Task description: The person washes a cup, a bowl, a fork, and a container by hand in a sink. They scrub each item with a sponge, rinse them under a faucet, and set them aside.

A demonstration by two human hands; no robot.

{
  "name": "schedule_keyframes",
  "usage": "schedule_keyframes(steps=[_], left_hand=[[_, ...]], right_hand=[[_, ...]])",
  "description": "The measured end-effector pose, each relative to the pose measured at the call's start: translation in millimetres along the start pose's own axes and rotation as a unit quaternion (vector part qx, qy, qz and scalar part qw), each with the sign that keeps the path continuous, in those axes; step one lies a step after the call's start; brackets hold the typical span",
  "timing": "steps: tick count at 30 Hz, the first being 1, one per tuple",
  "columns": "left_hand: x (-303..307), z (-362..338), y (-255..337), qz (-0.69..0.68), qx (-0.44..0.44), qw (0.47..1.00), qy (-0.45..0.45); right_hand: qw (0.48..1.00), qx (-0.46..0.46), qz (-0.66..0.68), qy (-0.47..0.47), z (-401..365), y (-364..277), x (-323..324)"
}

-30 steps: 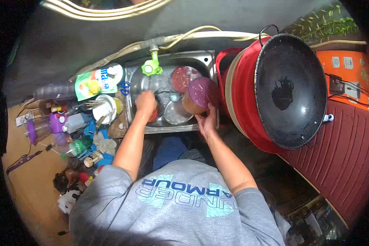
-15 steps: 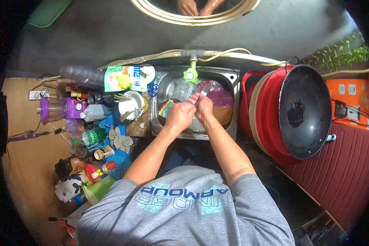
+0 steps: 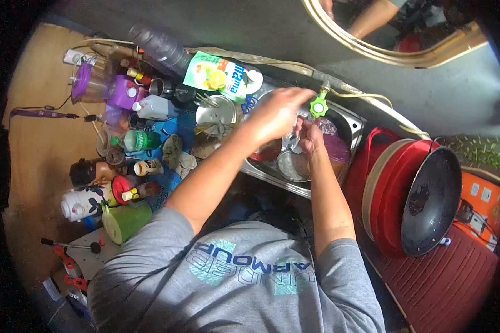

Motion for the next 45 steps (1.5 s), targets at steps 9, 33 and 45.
schedule_keyframes(steps=[9, 33, 45], left_hand=[[109, -116, -106, 0.082, 0.253, 0.964, -0.002], [31, -138, -75, 0.064, 0.266, 0.961, 0.036], [39, -117, -205, 0.23, 0.241, 0.918, -0.215]], right_hand=[[0.971, -0.058, -0.177, 0.151, -72, 27, -1], [0.964, -0.054, -0.225, 0.131, -64, 138, 41], [0.963, -0.002, -0.229, 0.139, -78, 109, 28]])
Point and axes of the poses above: each hand's wrist, its own z-axis towards the middle knuckle, its own x-axis out of the back of the hand, y = z × x, the point moved 7 cm from there along z, towards the middle knuckle, and after that the axes turned 7 degrees about y, right-handed, at the moved point
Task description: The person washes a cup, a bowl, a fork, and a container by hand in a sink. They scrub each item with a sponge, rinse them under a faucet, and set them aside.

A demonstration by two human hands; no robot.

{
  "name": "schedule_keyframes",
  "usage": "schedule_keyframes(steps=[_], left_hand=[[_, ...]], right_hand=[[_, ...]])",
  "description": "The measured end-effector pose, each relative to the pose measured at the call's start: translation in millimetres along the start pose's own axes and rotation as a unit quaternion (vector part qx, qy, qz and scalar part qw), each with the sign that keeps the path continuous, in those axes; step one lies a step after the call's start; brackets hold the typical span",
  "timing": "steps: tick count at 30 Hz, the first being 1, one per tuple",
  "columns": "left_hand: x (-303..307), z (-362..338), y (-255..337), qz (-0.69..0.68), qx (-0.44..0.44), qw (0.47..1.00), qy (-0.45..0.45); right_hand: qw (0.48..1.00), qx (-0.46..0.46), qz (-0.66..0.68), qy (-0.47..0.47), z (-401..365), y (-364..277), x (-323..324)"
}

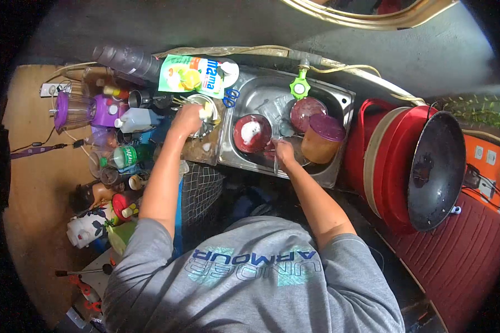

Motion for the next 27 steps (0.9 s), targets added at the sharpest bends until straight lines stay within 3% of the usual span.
schedule_keyframes(steps=[1, 4, 7, 8, 10, 12, 14, 16, 18, 19, 20, 22, 23, 25, 26, 27], left_hand=[[-13, 2, -3, 0.015, 0.001, 0.998, -0.057], [6, -1, 1, -0.004, 0.008, 0.999, -0.034], [88, -42, 37, -0.073, -0.008, 0.993, 0.093], [97, -54, 51, -0.071, -0.015, 0.993, 0.091], [125, -77, 87, -0.199, -0.052, 0.946, 0.252], [82, -81, 108, -0.372, -0.031, 0.877, 0.302], [49, -73, 150, -0.256, -0.152, 0.878, 0.376], [-32, -49, 161, -0.437, -0.013, 0.892, 0.111], [-39, -45, 183, -0.653, 0.021, 0.752, 0.087], [-32, -47, 191, -0.715, 0.057, 0.696, 0.037], [-64, -36, 189, -0.793, 0.074, 0.604, 0.025], [-81, -33, 182, -0.74, 0.184, 0.645, 0.043], [-84, -28, 178, -0.742, 0.188, 0.641, 0.052], [-87, -19, 163, -0.548, 0.193, 0.807, 0.102], [-93, -17, 160, -0.548, 0.198, 0.806, 0.105], [-90, -18, 154, -0.584, 0.224, 0.759, 0.18]], right_hand=[[1.0, 0.006, 0.003, -0.017, -11, -13, -2], [0.999, 0.023, 0.029, -0.025, -23, -34, -10], [0.998, -0.026, 0.031, -0.041, -56, -63, -17], [0.998, -0.025, 0.038, -0.039, -60, -69, -18], [0.997, 0.0, 0.037, -0.07, -72, -85, -24], [0.996, 0.002, 0.055, -0.071, -83, -99, -33], [0.989, 0.03, 0.086, -0.114, -90, -112, -46], [0.993, 0.1, 0.048, -0.037, -86, -117, -45], [0.986, 0.14, -0.081, 0.029, -99, -138, -31], [0.986, 0.139, -0.086, 0.032, -91, -134, -25], [0.978, 0.153, -0.136, 0.037, -78, -128, -19], [0.966, 0.165, -0.196, 0.034, -76, -127, -17], [0.963, 0.15, -0.223, -0.001, -74, -125, -20], [0.952, 0.152, -0.238, -0.117, -85, -126, -35], [0.951, 0.15, -0.242, -0.122, -92, -123, -35], [0.966, 0.107, -0.211, -0.105, -103, -122, -32]])
Point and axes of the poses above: each hand's wrist, its own z-axis towards the middle knuckle, its own x-axis out of the back of the hand, y = z × x, the point moved 7 cm from there along z, towards the middle knuckle, and after that the axes turned 7 degrees about y, right-handed, at the moved point
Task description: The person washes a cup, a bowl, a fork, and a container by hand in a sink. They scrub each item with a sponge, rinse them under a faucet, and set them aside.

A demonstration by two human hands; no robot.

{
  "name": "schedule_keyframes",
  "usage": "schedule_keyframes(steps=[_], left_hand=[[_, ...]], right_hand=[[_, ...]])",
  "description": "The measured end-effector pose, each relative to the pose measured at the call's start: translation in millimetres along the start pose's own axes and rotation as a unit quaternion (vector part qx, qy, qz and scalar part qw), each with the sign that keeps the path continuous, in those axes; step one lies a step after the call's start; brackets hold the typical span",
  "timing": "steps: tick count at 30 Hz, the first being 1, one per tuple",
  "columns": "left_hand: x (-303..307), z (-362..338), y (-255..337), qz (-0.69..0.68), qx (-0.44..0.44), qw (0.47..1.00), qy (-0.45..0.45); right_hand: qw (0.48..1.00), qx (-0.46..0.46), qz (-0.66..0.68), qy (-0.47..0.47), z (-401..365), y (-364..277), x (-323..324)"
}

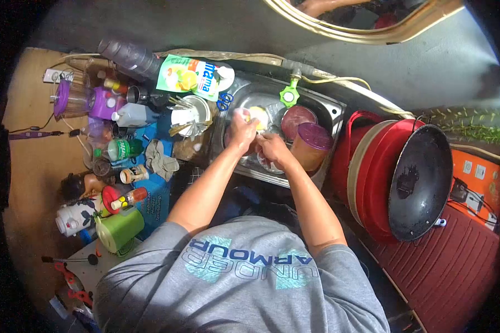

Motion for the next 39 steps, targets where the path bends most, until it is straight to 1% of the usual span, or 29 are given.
schedule_keyframes(steps=[1, 2, 3, 5, 6, 7, 9, 10, 11, 13, 14, 15, 17, 18, 19, 21, 22, 23, 25, 26, 27, 29, 30, 32, 33, 34, 35, 37, 39], left_hand=[[6, 5, -2, -0.068, -0.008, 0.995, 0.072], [-2, 18, -14, -0.185, -0.007, 0.983, 0.009], [-3, 13, -11, -0.188, -0.006, 0.982, 0.012], [-20, -1, -18, -0.203, 0.102, 0.971, -0.079], [-22, 5, -23, -0.059, 0.1, 0.986, -0.116], [-20, 12, -25, -0.061, 0.1, 0.987, -0.111], [-19, 19, -17, -0.048, 0.053, 0.989, -0.128], [-17, 8, 6, -0.059, -0.019, 0.986, -0.154], [-16, 13, 1, -0.06, -0.017, 0.987, -0.15], [-22, 22, 8, 0.045, -0.134, 0.967, -0.21], [-17, 30, 3, 0.122, -0.14, 0.964, -0.188], [-20, 28, 1, 0.121, -0.143, 0.965, -0.185], [-25, 23, -1, -0.155, -0.116, 0.963, -0.189], [-22, 34, -3, 0.088, -0.204, 0.951, -0.214], [-20, 34, 4, 0.087, -0.205, 0.951, -0.217], [-24, 32, 20, 0.108, -0.264, 0.927, -0.245], [-29, 29, 20, -0.007, -0.226, 0.948, -0.226], [-28, 33, 21, -0.009, -0.228, 0.947, -0.224], [-24, 28, 47, 0.194, -0.311, 0.909, -0.197], [-27, 27, 45, 0.193, -0.311, 0.91, -0.195], [-19, 37, 36, 0.101, -0.249, 0.957, -0.108], [-5, 54, 2, -0.091, -0.115, 0.987, 0.065], [-2, 65, -18, -0.121, -0.059, 0.991, 0.002], [-9, 42, -22, -0.156, -0.016, 0.985, -0.07], [-15, 16, -6, -0.222, 0.018, 0.965, -0.141], [-23, 2, -4, -0.193, -0.005, 0.97, -0.149], [-32, -6, -13, -0.113, 0.058, 0.973, -0.195], [-24, 2, 5, -0.094, 0.137, 0.966, -0.199], [-22, 16, 13, -0.183, 0.078, 0.965, -0.173]], right_hand=[[0.998, -0.043, 0.035, 0.014, -6, 1, 2], [0.997, -0.045, 0.055, 0.012, 0, 10, 7], [0.998, -0.046, 0.051, 0.01, 2, 14, 7], [0.997, 0.002, 0.039, 0.066, 8, 15, 13], [0.996, 0.04, 0.005, 0.08, 11, 13, 14], [0.996, 0.041, 0.002, 0.076, 15, 16, 17], [0.997, 0.045, 0.004, 0.066, 18, 15, 21], [0.997, 0.028, 0.008, 0.076, 20, 14, 22], [0.997, 0.027, 0.005, 0.073, 17, 13, 23], [0.998, 0.027, 0.008, 0.047, 13, 11, 26], [0.999, 0.027, 0.007, 0.046, 15, 12, 27], [0.994, 0.069, -0.051, 0.067, 19, 7, 31], [0.984, 0.115, -0.108, 0.088, 20, -6, 35], [0.988, 0.093, -0.097, 0.071, 14, -8, 36], [0.992, 0.07, -0.086, 0.056, 9, -6, 36], [0.993, 0.067, -0.072, 0.062, 6, -10, 38], [0.994, 0.064, -0.056, 0.067, 6, -12, 39], [0.994, 0.066, -0.058, 0.067, 7, -11, 40], [0.998, 0.055, -0.002, 0.042, 7, -6, 38], [0.998, 0.056, -0.004, 0.041, 7, -7, 38], [0.998, 0.049, 0.001, 0.045, 7, -10, 37], [0.997, 0.048, 0.008, 0.051, 10, -14, 37], [0.997, 0.039, 0.026, 0.066, 13, -9, 42], [0.995, 0.004, 0.082, 0.065, 11, -2, 46], [0.994, 0.004, 0.083, 0.068, 13, -3, 44], [0.998, 0.012, 0.021, 0.063, 16, -5, 36], [0.997, 0.021, -0.039, 0.057, 17, -5, 30], [0.996, 0.032, -0.039, 0.069, 11, -1, 33], [0.994, 0.066, -0.051, 0.065, 8, -6, 27]])
Point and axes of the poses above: each hand's wrist, its own z-axis towards the middle knuckle, its own x-axis out of the back of the hand, y = z × x, the point moved 7 cm from there along z, towards the middle knuckle, and after that the axes turned 7 degrees about y, right-handed, at the moved point
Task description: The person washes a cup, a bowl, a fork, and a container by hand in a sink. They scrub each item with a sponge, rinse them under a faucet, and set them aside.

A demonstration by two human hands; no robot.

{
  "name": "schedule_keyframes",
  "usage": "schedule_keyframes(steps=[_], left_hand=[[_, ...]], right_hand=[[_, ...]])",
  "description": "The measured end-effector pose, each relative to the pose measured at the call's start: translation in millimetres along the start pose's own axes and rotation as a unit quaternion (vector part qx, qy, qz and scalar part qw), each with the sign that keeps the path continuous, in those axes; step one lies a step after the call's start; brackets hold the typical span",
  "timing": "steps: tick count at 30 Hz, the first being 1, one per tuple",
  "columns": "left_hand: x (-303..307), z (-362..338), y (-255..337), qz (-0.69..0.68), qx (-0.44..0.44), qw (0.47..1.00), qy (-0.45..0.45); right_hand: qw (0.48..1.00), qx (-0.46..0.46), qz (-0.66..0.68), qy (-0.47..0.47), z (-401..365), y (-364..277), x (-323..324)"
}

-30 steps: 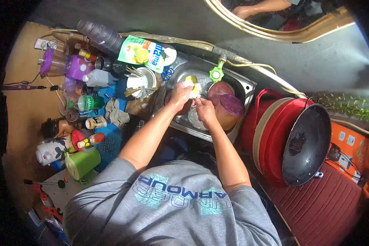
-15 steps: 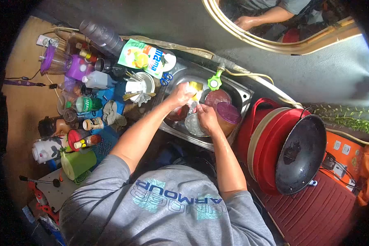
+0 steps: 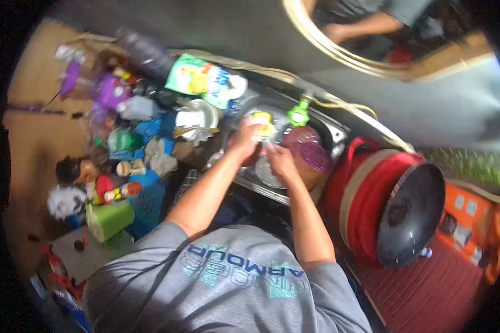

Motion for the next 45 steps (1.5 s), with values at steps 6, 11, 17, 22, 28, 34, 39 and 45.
schedule_keyframes(steps=[6, 11, 17, 22, 28, 34, 39, 45], left_hand=[[5, -17, -27, 0.294, -0.125, 0.937, 0.139], [27, -27, 18, 0.095, 0.007, 0.983, 0.157], [61, -4, 41, 0.143, -0.269, 0.918, 0.252], [84, -19, 32, 0.15, -0.221, 0.907, 0.325], [82, -30, 46, 0.116, -0.301, 0.862, 0.392], [77, -32, 75, 0.114, -0.141, 0.946, 0.268], [47, -36, 32, 0.19, -0.164, 0.949, 0.19], [77, -36, 78, 0.19, -0.097, 0.956, 0.201]], right_hand=[[0.985, -0.114, 0.129, -0.008, 4, 30, -21], [0.985, -0.129, 0.096, -0.062, -21, -4, -40], [0.987, -0.118, 0.075, -0.08, -16, -12, -43], [0.989, -0.094, 0.113, -0.016, -10, -13, -48], [0.984, -0.12, 0.131, 0.023, -26, -5, -64], [0.951, -0.108, 0.274, 0.098, -23, 14, -36], [0.964, -0.081, 0.246, 0.062, -12, -32, -76], [0.935, -0.095, 0.338, 0.038, -17, -52, -94]])
Point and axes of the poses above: each hand's wrist, its own z-axis towards the middle knuckle, its own x-axis out of the back of the hand, y = z × x, the point moved 7 cm from there along z, towards the middle knuckle, and after that the axes turned 7 degrees about y, right-handed, at the moved point
